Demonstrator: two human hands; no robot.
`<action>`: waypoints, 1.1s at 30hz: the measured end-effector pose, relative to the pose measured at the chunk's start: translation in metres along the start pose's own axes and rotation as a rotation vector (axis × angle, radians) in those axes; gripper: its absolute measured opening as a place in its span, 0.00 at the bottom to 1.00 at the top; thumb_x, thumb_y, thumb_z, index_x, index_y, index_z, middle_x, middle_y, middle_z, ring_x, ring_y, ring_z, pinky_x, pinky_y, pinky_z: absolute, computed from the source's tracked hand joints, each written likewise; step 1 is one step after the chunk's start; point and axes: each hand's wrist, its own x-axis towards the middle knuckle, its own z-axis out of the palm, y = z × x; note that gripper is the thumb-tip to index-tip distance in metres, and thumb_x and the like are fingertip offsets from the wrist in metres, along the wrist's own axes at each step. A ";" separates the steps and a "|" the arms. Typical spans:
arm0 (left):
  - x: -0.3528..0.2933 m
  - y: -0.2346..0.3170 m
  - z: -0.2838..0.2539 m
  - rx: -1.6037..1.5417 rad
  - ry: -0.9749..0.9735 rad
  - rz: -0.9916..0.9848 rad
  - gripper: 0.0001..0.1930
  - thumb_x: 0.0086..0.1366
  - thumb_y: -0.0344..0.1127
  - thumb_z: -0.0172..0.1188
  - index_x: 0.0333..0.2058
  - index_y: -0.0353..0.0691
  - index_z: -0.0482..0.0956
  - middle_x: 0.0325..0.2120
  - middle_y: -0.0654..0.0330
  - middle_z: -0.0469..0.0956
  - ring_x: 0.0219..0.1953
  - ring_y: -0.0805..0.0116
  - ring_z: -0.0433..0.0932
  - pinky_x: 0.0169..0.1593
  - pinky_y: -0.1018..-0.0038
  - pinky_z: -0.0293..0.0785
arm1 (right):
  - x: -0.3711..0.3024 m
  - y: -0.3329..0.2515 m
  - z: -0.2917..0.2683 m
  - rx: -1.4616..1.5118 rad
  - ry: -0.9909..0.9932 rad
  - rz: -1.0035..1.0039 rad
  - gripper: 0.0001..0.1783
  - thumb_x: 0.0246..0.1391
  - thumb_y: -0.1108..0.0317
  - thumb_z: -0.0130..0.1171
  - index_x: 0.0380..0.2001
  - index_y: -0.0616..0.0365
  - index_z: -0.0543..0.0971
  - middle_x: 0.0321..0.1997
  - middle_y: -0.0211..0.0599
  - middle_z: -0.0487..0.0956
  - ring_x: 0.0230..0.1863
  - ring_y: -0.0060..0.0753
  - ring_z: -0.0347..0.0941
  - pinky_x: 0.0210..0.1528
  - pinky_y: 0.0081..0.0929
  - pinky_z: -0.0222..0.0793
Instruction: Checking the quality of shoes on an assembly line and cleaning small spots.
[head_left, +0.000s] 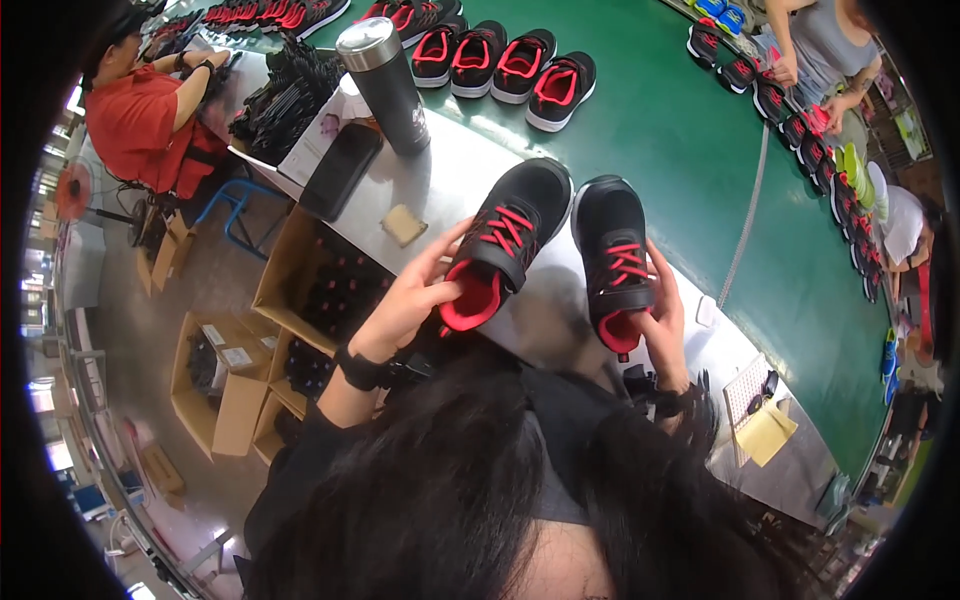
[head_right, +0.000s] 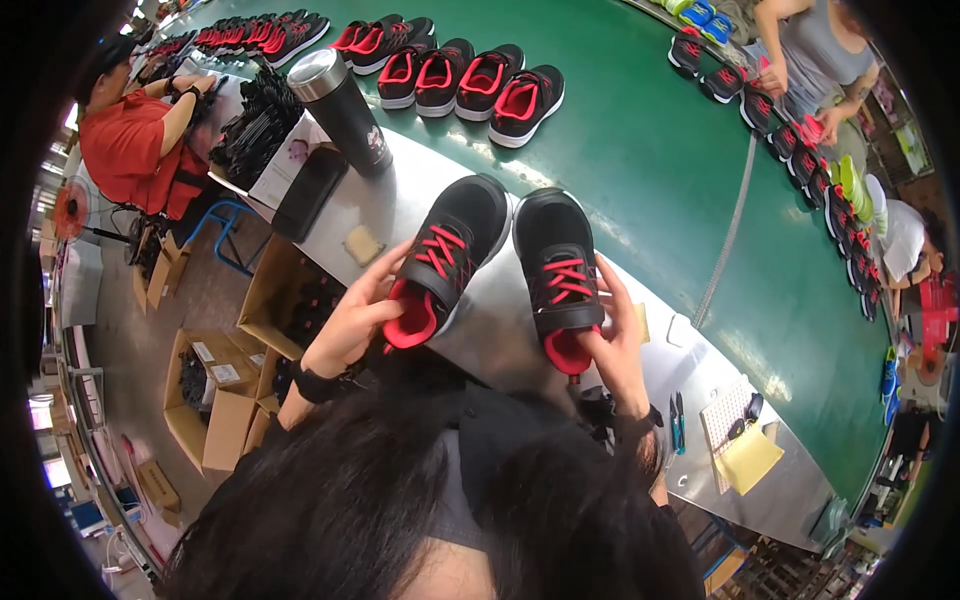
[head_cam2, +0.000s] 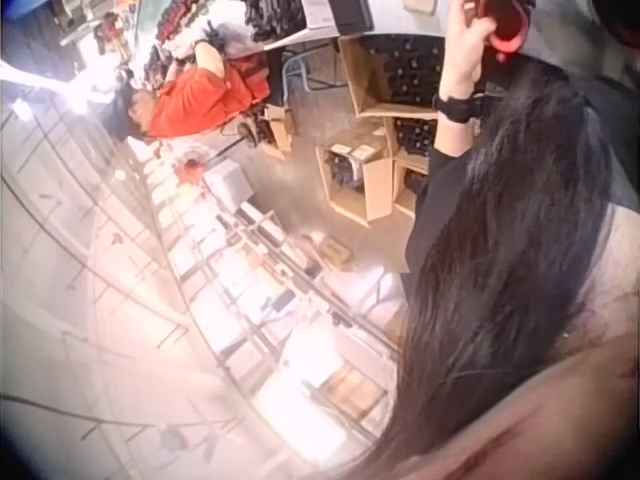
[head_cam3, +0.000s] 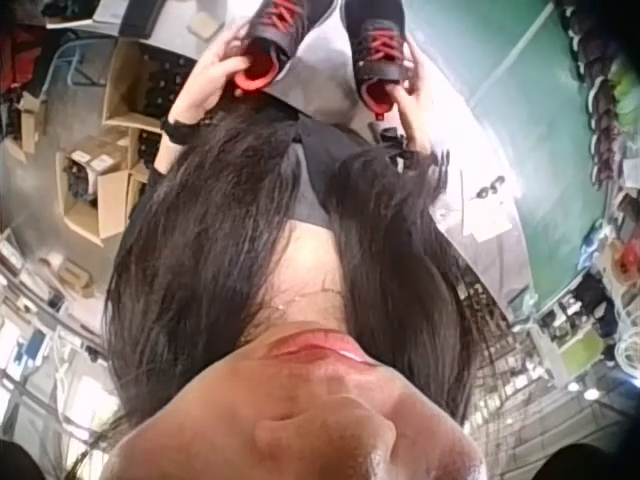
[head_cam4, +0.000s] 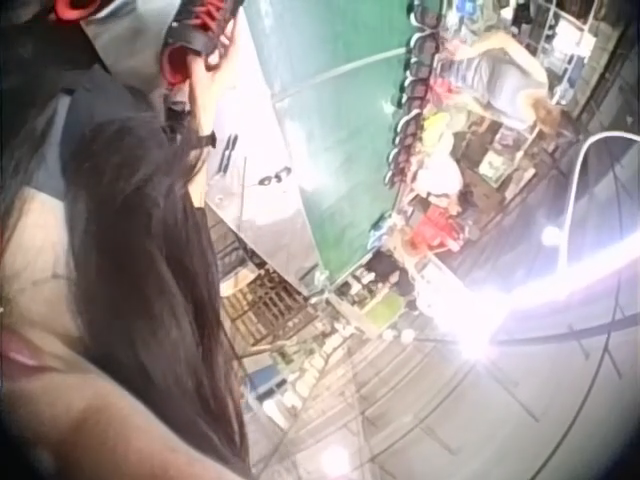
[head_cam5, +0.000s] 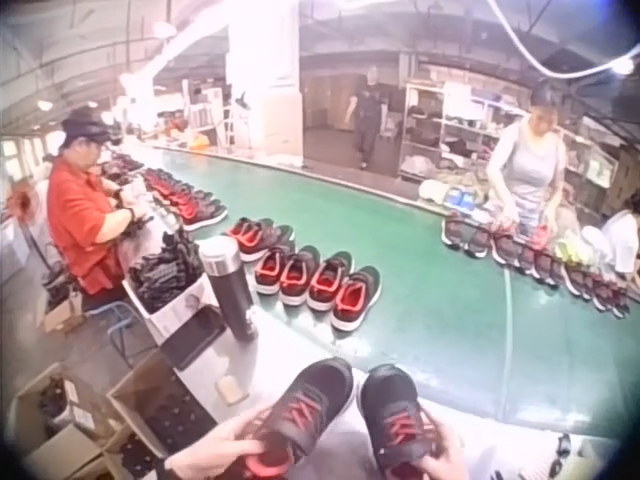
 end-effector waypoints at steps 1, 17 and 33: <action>-0.004 0.002 -0.005 0.222 0.039 0.051 0.40 0.51 0.18 0.53 0.67 0.38 0.60 0.53 0.59 0.67 0.53 0.69 0.70 0.59 0.75 0.65 | -0.001 -0.005 -0.001 -0.177 0.060 0.017 0.37 0.44 0.74 0.58 0.62 0.58 0.68 0.54 0.36 0.73 0.53 0.30 0.71 0.56 0.29 0.67; -0.008 -0.027 0.019 1.168 0.394 0.490 0.37 0.50 0.26 0.66 0.62 0.49 0.68 0.48 0.51 0.69 0.46 0.50 0.74 0.49 0.63 0.74 | -0.027 -0.015 0.005 -1.218 0.062 -0.107 0.42 0.40 0.68 0.72 0.62 0.40 0.71 0.57 0.38 0.71 0.58 0.45 0.69 0.57 0.36 0.69; -0.002 -0.009 0.046 -0.192 0.064 0.026 0.31 0.67 0.30 0.58 0.64 0.28 0.56 0.49 0.54 0.69 0.50 0.65 0.74 0.56 0.68 0.71 | -0.014 -0.002 0.008 0.353 0.114 0.415 0.28 0.67 0.61 0.50 0.66 0.59 0.62 0.52 0.27 0.75 0.32 0.10 0.68 0.19 0.10 0.56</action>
